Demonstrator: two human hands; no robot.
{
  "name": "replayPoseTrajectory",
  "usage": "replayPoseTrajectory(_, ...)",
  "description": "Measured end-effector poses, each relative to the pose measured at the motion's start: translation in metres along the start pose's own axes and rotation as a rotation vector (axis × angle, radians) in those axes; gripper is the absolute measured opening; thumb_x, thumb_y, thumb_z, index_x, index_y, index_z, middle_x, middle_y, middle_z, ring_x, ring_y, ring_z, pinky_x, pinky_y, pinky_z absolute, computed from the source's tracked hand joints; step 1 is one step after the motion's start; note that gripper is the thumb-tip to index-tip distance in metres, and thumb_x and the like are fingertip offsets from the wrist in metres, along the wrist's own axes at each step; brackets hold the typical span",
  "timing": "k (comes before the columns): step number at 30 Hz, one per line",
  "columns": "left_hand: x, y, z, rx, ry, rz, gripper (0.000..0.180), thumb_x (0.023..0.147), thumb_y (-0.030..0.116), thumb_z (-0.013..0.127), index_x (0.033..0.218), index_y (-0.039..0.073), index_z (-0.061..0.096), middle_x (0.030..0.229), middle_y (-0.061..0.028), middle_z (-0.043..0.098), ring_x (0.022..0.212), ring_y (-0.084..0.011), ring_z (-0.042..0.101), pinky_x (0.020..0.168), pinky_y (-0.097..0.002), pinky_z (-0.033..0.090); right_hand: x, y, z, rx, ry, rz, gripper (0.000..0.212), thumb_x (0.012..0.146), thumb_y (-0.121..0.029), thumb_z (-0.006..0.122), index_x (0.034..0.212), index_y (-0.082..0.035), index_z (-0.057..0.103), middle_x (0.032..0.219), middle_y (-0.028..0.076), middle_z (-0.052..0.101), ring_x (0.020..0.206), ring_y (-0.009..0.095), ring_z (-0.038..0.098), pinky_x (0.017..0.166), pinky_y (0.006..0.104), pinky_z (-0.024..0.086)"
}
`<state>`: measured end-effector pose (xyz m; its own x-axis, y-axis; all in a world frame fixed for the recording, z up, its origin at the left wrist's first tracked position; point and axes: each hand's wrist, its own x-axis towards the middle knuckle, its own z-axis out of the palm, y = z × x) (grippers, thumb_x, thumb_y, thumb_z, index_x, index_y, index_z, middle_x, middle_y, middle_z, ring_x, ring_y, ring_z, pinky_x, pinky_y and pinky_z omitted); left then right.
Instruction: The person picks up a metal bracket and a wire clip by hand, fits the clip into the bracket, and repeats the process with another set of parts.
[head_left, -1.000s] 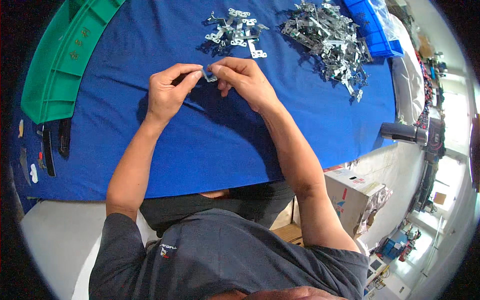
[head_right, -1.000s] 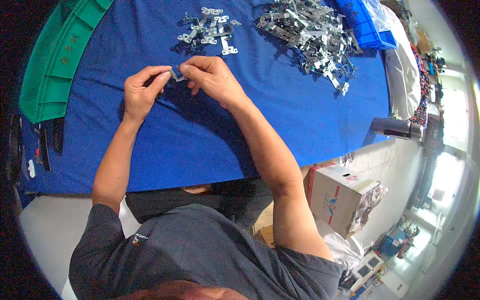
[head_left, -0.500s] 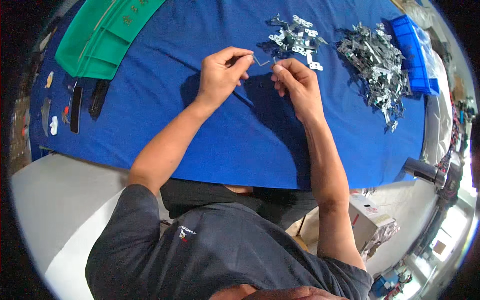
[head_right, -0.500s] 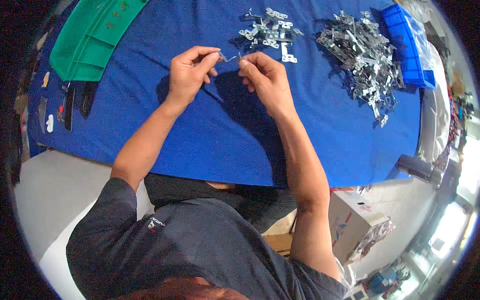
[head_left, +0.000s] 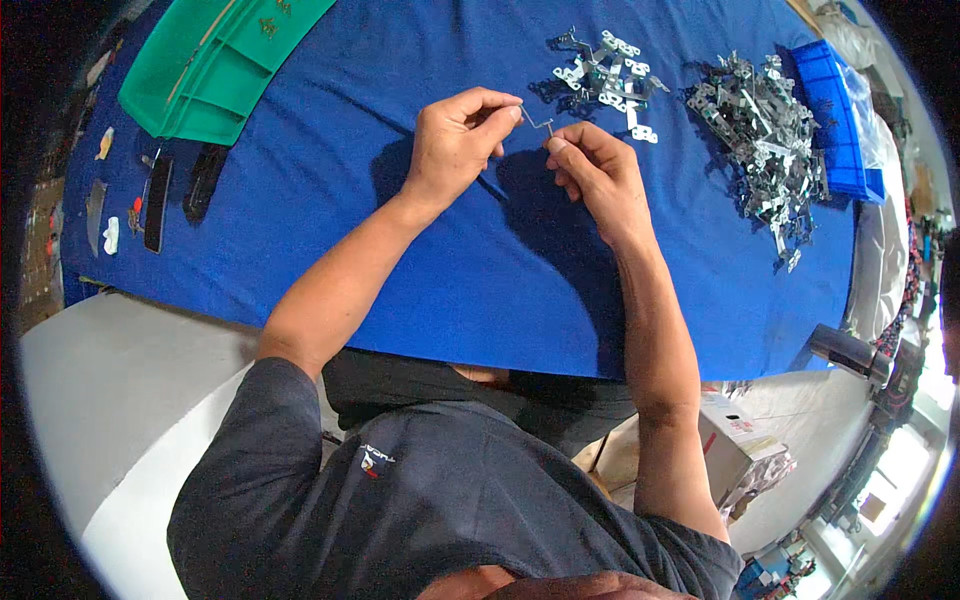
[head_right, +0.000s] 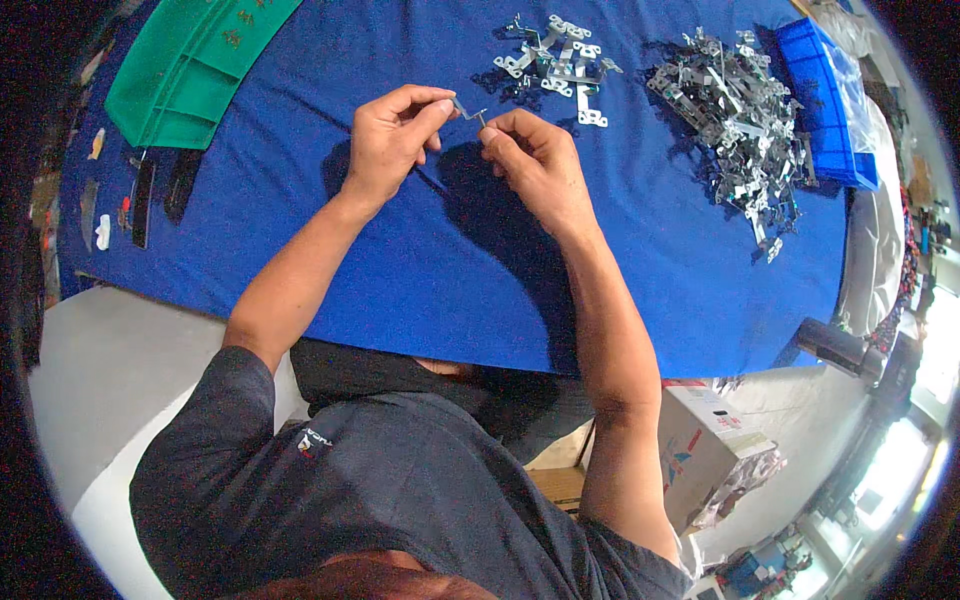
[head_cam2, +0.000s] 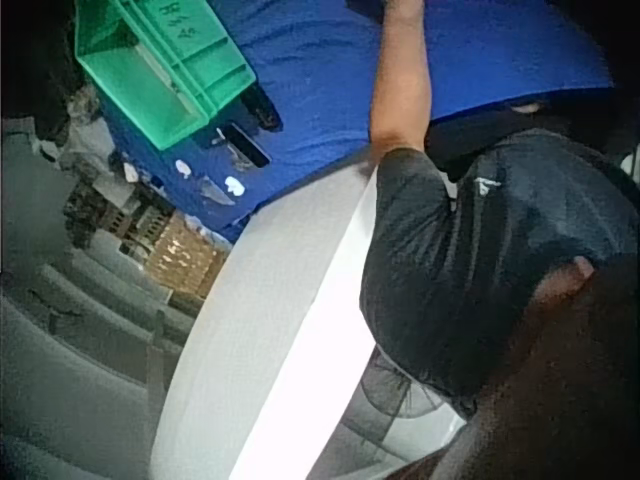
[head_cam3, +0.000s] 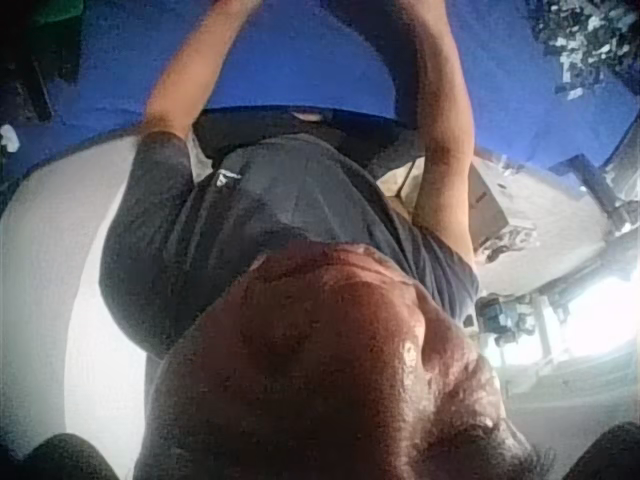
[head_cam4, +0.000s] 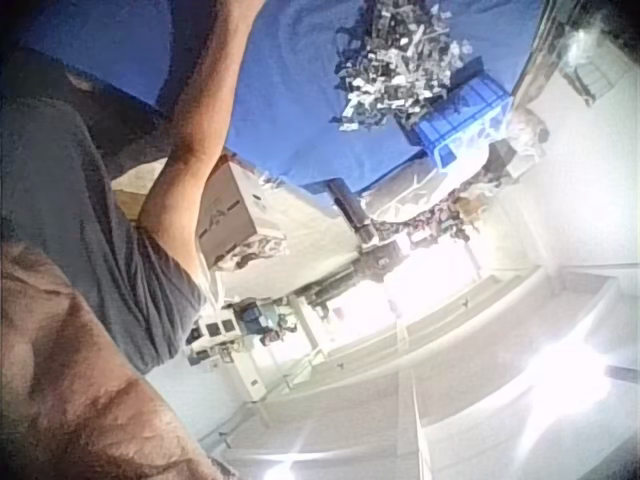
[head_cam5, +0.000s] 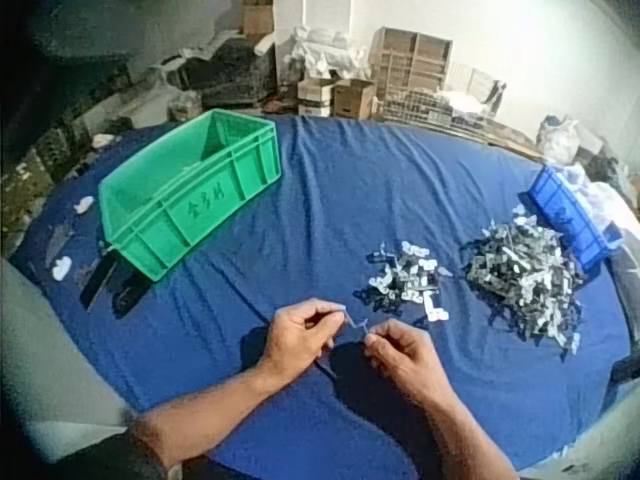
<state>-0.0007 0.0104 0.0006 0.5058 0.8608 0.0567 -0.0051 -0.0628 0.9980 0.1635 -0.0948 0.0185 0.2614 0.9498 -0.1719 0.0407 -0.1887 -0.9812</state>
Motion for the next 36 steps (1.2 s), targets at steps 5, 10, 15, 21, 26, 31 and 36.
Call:
replayPoseTrajectory(5,0.0,-0.009,0.0,0.141,0.05,0.228,0.015,0.092,0.009,0.069,0.104,0.003,0.074,0.08,0.0,0.069,0.062,-0.0033,0.056,0.052,-0.0191,0.044,0.0,0.001,-0.002,-0.098,0.013,-0.002,0.021,0.095,-0.021,0.065,0.097,-0.001,0.067,0.077,0.001,0.065,0.067,0.007,0.055,0.059,0.0238,0.044)
replayPoseTrajectory(10,0.001,-0.012,0.0,0.113,0.051,0.19,0.014,0.091,0.009,0.069,0.103,0.003,0.074,0.08,0.0,0.069,0.063,-0.0031,0.055,0.054,-0.0199,0.044,-0.001,-0.002,0.0,-0.078,0.012,-0.007,0.019,0.095,-0.019,0.065,0.096,-0.001,0.068,0.075,0.001,0.066,0.066,0.006,0.055,0.058,0.0237,0.044)
replayPoseTrajectory(15,0.0,-0.005,0.0,0.136,0.015,0.121,0.014,0.089,0.01,0.071,0.1,0.003,0.075,0.079,-0.0016,0.072,0.066,-0.0033,0.059,0.057,-0.0213,0.047,0.0,0.002,-0.001,-0.088,0.021,-0.027,0.019,0.095,-0.02,0.065,0.095,-0.001,0.067,0.074,0.0,0.064,0.065,0.006,0.054,0.058,0.0233,0.043)
replayPoseTrajectory(21,-0.002,-0.002,0.001,0.212,0.02,0.17,0.014,0.086,0.011,0.073,0.097,0.003,0.075,0.081,-0.006,0.075,0.07,-0.0063,0.066,0.062,-0.0242,0.052,0.0,0.002,0.001,-0.09,0.043,-0.027,0.015,0.094,-0.016,0.066,0.096,-0.001,0.066,0.074,0.0,0.063,0.065,0.006,0.055,0.055,0.0234,0.044)
replayPoseTrajectory(26,-0.002,0.0,0.002,0.311,0.013,0.317,0.015,0.09,0.011,0.072,0.101,0.003,0.075,0.08,-0.0022,0.072,0.066,-0.0023,0.058,0.057,-0.0209,0.047,0.001,0.006,0.002,-0.041,0.054,-0.084,0.015,0.094,-0.012,0.066,0.104,-0.001,0.063,0.079,0.002,0.065,0.066,0.007,0.058,0.056,0.0239,0.047)
replayPoseTrajectory(31,-0.003,-0.001,0.004,0.39,0.003,0.405,0.015,0.088,0.01,0.072,0.1,0.001,0.074,0.087,-0.0088,0.074,0.076,-0.0096,0.068,0.067,-0.0254,0.053,0.001,0.006,0.001,-0.117,-0.013,-0.118,0.016,0.095,-0.011,0.062,0.107,0.0,0.062,0.083,0.004,0.068,0.069,0.009,0.06,0.06,0.0252,0.05)
replayPoseTrajectory(36,-0.004,0.0,0.002,0.419,-0.018,0.404,0.014,0.087,0.009,0.072,0.098,0.0,0.073,0.091,-0.0115,0.074,0.08,-0.0157,0.071,0.07,-0.0282,0.054,0.001,0.005,0.002,-0.054,-0.017,-0.064,0.017,0.095,-0.012,0.062,0.107,0.0,0.061,0.083,0.005,0.068,0.069,0.01,0.06,0.061,0.0254,0.05)
